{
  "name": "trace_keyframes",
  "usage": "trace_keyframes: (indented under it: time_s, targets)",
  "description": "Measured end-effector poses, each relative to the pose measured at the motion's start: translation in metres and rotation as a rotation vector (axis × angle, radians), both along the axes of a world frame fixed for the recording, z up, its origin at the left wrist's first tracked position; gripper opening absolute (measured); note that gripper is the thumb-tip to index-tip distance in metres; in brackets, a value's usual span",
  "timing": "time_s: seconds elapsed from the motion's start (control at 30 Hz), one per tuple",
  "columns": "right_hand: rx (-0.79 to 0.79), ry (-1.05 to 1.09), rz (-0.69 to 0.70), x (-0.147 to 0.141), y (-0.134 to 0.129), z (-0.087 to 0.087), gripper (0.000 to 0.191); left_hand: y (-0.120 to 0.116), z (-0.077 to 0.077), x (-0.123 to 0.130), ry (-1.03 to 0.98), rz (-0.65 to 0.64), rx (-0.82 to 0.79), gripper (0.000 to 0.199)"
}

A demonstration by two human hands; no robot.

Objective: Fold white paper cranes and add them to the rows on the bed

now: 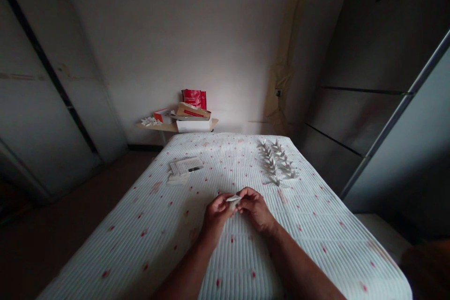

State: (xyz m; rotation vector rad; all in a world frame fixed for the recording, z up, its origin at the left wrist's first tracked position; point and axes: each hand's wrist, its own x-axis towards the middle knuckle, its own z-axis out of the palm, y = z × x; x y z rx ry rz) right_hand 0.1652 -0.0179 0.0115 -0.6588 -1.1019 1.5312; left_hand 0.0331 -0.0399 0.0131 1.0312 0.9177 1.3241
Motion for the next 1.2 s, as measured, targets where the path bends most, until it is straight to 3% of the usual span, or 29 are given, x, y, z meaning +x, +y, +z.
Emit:
trace_keyframes:
  time_s: [0.13, 0.47, 0.77, 1.03, 1.2]
  targets:
    - [-0.033, -0.009, -0.018, -0.0008, -0.0017, 0.0017, 0.017, 0.0009, -0.0051, -0.0049, -0.074, -0.078, 0.054, 0.034]
    - [0.094, -0.115, -0.116, -0.0013, -0.0038, 0.0044, 0.019, -0.0027, -0.0009, -0.0058, -0.213, -0.064, 0.054, 0.032]
    - [0.085, -0.088, -0.131, -0.0008, -0.0048, 0.0054, 0.019, -0.0023, -0.0041, -0.0086, -0.080, -0.109, 0.010, 0.039]
    - [0.070, -0.084, -0.126, 0.0000, -0.0023, -0.0004, 0.018, -0.0050, -0.0023, -0.0078, -0.120, -0.172, -0.005, 0.040]
    - [0.087, -0.138, -0.126, -0.0001, -0.0020, -0.0015, 0.016, -0.0052, 0.0021, -0.0081, -0.069, -0.136, 0.001, 0.038]
